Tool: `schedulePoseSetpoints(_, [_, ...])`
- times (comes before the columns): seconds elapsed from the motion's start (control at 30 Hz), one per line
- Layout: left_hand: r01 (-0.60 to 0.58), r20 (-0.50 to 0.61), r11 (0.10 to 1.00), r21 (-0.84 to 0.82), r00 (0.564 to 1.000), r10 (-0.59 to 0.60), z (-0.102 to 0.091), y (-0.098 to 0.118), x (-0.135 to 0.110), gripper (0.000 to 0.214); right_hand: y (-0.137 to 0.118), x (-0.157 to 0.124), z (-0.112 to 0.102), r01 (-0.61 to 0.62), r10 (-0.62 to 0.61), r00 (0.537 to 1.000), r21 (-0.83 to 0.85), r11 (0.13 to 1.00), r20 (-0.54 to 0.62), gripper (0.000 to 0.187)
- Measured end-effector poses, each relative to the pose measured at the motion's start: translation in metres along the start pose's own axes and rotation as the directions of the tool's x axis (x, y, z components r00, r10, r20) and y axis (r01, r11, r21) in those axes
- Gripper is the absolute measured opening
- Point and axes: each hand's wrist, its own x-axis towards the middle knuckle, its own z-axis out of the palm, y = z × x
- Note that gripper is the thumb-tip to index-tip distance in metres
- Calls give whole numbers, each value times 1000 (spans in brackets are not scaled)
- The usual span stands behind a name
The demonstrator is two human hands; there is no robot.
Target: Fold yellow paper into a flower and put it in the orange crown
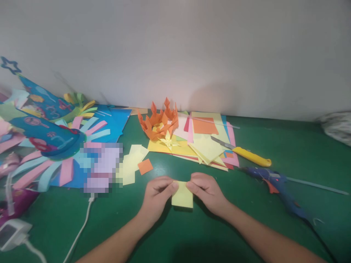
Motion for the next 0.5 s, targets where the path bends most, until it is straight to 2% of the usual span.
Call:
schedulePoseSetpoints(0.13, [19, -39, 1000, 16, 999, -19, -1, -2, 1, 23, 2, 0, 1, -49, 47, 998, 36, 998, 43, 50])
schedulePoseSetpoints(0.3, [44, -113, 999, -16, 993, -45, -2, -6, 1, 20, 6, -1, 2, 2, -2, 994, 5, 1000, 111, 47])
schedulePoseSetpoints(0.5, [103, -95, 992, -73, 989, -110, 1, -6, 1, 21, 7, -3, 3, 101, -99, 995, -98, 990, 30, 43])
